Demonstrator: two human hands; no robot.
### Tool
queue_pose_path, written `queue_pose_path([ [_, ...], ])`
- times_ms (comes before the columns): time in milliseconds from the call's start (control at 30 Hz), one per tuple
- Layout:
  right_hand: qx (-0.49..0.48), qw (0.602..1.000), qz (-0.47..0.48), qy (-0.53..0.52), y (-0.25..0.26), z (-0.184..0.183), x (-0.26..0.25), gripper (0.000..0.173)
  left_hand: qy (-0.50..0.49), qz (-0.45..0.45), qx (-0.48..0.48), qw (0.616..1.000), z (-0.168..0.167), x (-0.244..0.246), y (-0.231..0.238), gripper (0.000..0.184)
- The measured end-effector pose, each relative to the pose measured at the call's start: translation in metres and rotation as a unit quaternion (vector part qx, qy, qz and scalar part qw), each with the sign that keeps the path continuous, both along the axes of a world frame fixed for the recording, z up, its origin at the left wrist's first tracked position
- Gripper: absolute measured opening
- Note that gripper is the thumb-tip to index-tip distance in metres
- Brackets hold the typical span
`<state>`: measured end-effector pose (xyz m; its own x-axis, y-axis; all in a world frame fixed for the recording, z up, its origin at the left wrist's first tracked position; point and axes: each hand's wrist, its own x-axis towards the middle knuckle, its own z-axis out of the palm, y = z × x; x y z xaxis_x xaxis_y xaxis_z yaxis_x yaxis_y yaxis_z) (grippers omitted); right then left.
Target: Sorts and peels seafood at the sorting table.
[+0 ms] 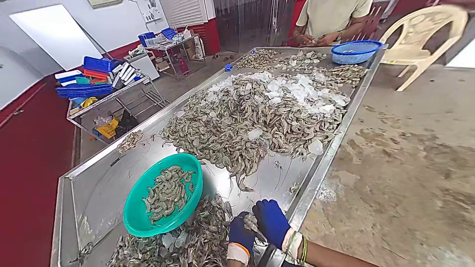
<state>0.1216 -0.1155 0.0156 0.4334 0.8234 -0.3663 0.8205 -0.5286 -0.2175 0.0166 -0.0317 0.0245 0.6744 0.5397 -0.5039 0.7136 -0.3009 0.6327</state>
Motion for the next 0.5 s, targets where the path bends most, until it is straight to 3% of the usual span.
queue_pose_path([
  [167,-0.026,0.996,-0.084,-0.017,0.0,0.001,0.071,0.025,-0.131,0.058,-0.09,0.986,0.004,-0.021,0.007,0.043],
  [267,-0.007,0.998,-0.067,0.006,0.021,0.006,0.095,0.031,-0.224,0.074,-0.198,0.951,-0.001,-0.029,0.015,0.057],
  [333,0.005,0.997,-0.068,0.037,0.051,0.004,0.086,0.035,-0.269,0.086,-0.212,0.936,-0.004,-0.027,0.014,0.056],
  [433,-0.016,0.993,-0.099,0.06,0.085,-0.018,0.052,0.033,-0.327,0.143,-0.189,0.915,-0.012,-0.022,0.012,0.04],
  [500,-0.054,0.989,-0.103,0.096,0.083,-0.014,0.025,0.033,-0.294,0.152,-0.091,0.939,-0.018,-0.024,0.022,0.039],
])
